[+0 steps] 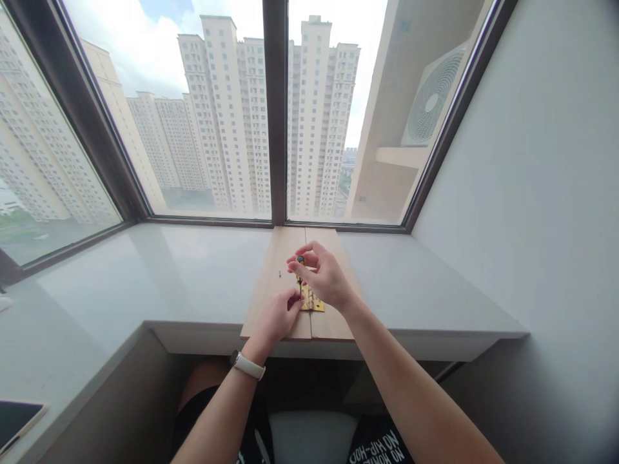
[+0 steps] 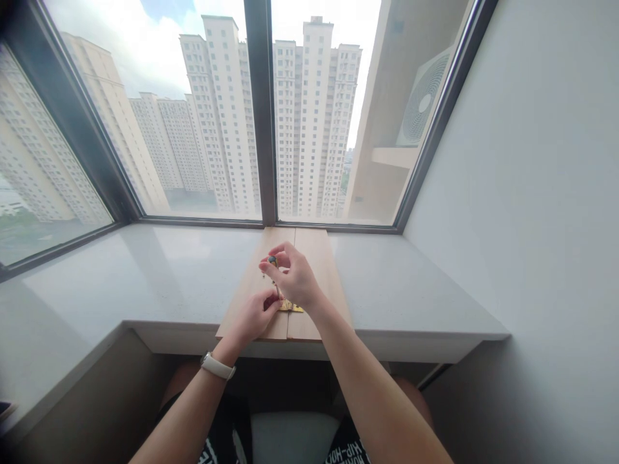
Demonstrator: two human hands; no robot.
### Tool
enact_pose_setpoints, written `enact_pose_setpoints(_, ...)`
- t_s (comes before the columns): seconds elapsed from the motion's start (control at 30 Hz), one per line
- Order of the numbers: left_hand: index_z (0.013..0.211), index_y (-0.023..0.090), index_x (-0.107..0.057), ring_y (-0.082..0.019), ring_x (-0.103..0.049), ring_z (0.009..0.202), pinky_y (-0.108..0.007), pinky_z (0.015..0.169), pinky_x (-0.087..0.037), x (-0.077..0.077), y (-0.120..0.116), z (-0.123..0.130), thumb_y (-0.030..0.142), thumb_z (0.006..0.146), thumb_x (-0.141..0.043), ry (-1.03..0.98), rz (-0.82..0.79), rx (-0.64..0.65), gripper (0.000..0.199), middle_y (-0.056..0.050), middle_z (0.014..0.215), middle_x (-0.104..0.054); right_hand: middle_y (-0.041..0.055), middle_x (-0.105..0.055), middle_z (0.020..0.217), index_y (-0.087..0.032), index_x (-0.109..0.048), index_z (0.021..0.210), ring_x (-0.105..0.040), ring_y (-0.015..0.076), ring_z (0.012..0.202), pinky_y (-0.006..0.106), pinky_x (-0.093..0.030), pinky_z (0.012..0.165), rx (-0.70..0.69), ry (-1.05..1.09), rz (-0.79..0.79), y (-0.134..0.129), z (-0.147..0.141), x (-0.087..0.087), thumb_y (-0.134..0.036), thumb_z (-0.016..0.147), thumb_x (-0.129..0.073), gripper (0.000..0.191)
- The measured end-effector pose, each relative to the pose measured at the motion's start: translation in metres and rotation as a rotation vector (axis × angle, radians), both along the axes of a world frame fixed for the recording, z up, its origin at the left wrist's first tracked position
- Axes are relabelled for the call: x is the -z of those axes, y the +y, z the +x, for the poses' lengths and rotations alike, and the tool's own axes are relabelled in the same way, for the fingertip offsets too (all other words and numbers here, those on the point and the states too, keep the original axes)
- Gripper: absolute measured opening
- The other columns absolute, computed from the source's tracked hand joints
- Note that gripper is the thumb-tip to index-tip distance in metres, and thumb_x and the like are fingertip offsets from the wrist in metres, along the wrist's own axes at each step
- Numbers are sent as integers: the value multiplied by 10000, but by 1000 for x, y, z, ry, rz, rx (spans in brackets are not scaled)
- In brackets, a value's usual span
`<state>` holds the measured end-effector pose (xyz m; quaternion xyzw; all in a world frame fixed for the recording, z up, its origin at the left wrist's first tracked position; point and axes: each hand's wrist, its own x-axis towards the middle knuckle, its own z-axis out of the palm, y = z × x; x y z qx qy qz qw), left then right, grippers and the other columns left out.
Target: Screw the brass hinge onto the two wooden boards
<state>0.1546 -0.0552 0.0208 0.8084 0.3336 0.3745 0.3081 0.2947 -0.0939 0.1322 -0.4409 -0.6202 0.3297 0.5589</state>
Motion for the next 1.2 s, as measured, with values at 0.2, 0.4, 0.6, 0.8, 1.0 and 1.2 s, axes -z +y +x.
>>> enact_pose_setpoints(0.2, 797, 195, -612, -168, -583, 690, -273, 653, -391, -1, 0, 0, 263, 929, -549, 3, -8, -18, 162, -8, 753, -676, 96, -729, 1003, -203, -665, 1111, -679, 205, 916, 296, -516, 641, -140, -31, -52, 0, -2, -3, -521, 974, -537, 369)
enact_pose_setpoints(0.4, 812, 194, -635, -169, -597, 698, -273, 665, -408, 0, 0, 2, 257, 916, -566, -3, -9, -6, 140, -12, 758, -681, 78, -736, 968, -214, -622, 916, -695, 234, 954, 332, -544, 714, 128, -81, 41, 3, -2, -2, -484, 859, -719, 293)
enact_pose_setpoints(0.6, 839, 190, -663, -186, -624, 735, -281, 694, -428, 1, 0, 1, 274, 936, -547, -1, -4, 0, 173, -34, 806, -711, 69, -742, 954, -218, -577, 983, -708, 217, 869, 325, -542, 669, 53, -38, 31, 2, -1, -1, -495, 848, -740, 349)
enact_pose_setpoints(0.8, 850, 189, -674, -193, -640, 757, -286, 708, -445, -1, 1, -2, 304, 944, -543, -15, -23, 17, 198, -39, 825, -726, 109, -720, 1056, -199, -662, 1068, -691, 217, 956, 287, -549, 613, -103, -5, -20, 4, 3, -1, -540, 955, -568, 371)
enact_pose_setpoints(1.0, 875, 176, -692, -189, -629, 743, -280, 696, -449, -2, 1, -2, 331, 936, -561, -7, -61, 20, 212, -44, 809, -716, 107, -725, 1033, -203, -594, 880, -701, 247, 927, 263, -539, 494, 71, -11, 36, 4, 1, 0, -524, 820, -750, 362)
enact_pose_setpoints(1.2, 881, 182, -696, -186, -633, 753, -284, 715, -451, -1, 2, -3, 289, 934, -554, -13, -63, 28, 186, -35, 826, -726, 81, -735, 987, -213, -568, 960, -702, 217, 843, 268, -537, 512, 24, -8, 26, 4, 0, -1, -502, 837, -747, 362)
